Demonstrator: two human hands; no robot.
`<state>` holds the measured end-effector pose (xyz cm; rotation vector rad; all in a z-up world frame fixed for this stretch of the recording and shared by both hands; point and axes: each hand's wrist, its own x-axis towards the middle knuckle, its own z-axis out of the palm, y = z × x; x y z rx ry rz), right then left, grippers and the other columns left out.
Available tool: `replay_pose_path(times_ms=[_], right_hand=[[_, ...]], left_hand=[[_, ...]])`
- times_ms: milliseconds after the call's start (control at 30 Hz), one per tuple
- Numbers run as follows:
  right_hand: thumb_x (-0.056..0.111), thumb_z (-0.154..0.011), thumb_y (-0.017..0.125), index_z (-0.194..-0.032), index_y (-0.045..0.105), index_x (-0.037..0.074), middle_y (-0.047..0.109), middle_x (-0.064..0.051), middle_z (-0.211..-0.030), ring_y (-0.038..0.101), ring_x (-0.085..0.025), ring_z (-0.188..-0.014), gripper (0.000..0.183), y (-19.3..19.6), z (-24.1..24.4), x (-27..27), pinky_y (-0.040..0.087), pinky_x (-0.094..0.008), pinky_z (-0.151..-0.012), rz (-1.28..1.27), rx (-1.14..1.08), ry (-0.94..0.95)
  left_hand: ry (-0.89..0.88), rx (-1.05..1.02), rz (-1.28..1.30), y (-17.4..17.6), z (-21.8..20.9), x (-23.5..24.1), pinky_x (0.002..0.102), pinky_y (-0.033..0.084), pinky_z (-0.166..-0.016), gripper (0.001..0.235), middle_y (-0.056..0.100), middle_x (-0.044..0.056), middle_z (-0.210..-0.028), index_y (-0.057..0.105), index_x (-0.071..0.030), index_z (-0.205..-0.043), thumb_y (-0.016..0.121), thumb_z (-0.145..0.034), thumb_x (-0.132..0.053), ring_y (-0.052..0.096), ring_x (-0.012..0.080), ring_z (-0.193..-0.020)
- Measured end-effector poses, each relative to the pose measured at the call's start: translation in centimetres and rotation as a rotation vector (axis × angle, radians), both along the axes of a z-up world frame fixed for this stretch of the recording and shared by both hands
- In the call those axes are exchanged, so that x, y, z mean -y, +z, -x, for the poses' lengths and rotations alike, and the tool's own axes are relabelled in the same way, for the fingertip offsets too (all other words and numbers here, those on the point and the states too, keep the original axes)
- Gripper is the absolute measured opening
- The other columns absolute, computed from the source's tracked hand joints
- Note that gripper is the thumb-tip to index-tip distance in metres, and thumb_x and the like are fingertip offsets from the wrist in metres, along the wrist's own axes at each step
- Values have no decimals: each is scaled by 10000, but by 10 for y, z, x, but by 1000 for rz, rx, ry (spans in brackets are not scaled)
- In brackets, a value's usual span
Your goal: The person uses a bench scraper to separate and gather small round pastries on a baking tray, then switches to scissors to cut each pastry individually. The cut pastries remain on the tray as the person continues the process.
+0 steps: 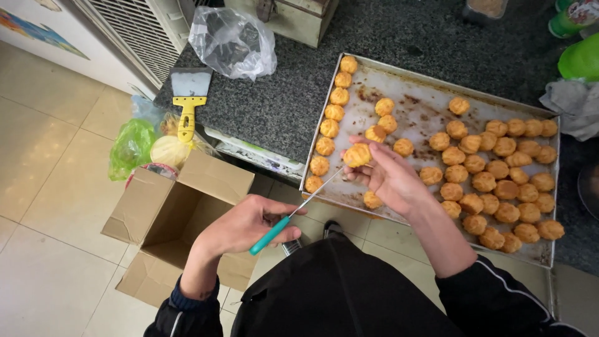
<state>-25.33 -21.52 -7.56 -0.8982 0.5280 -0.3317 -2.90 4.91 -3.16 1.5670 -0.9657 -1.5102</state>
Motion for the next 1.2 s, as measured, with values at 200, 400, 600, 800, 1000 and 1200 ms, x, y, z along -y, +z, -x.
replay_pose_path(times_ms=[200,400,600,800,1000,1200], right_hand=[[344,-1196,529,-1605,633,70,809,-223,-1274,822,-343,-1078,504,-25,3,6,698,-460,-994,-72,6,-1],[362,-1196,531,-1595,637,79,802,-216,-1248,825,-346,-1052,501,-30,2,8,713,-460,-965,-68,-1,22],[360,-1189,548,-1540,675,94,816,-211,-1262,834,-330,-1038,459,-31,4,8,707,-447,-966,-71,-30,17],[349,-1176,571,-1524,685,55,827,-241,-1248,840,-334,-1015,470,-20,1,-13,711,-448,-942,-85,-77,44],[367,-1183,563,-1543,682,61,834,-230,-1249,846,-301,-974,488,-36,10,3,716,-390,-888,-172,-43,84],[396,-1183,556,-1555,676,74,827,-217,-1229,841,-295,-949,506,-45,10,0,719,-382,-860,-270,-40,118]], left_hand=[[2,10,3,-5,-1,-2,248,592,-570,566,757,125,-607,820,-23,-1427,954,-906,-197,772,168,-562],[-4,39,9,-5,1,-1,258,595,-574,561,770,122,-613,823,-16,-1415,955,-905,-210,775,163,-568],[3,81,-62,7,4,5,275,624,-676,562,784,84,-642,858,-99,-1395,970,-865,-250,788,161,-622],[-55,282,-107,18,13,17,326,606,-767,579,771,49,-634,873,-209,-1377,941,-845,-427,763,192,-658],[-61,311,-100,26,15,18,299,594,-779,479,746,27,-608,896,-254,-1343,926,-874,-349,690,172,-648],[-62,326,-90,19,17,19,305,584,-765,492,739,20,-607,892,-267,-1345,934,-864,-361,681,171,-652]])
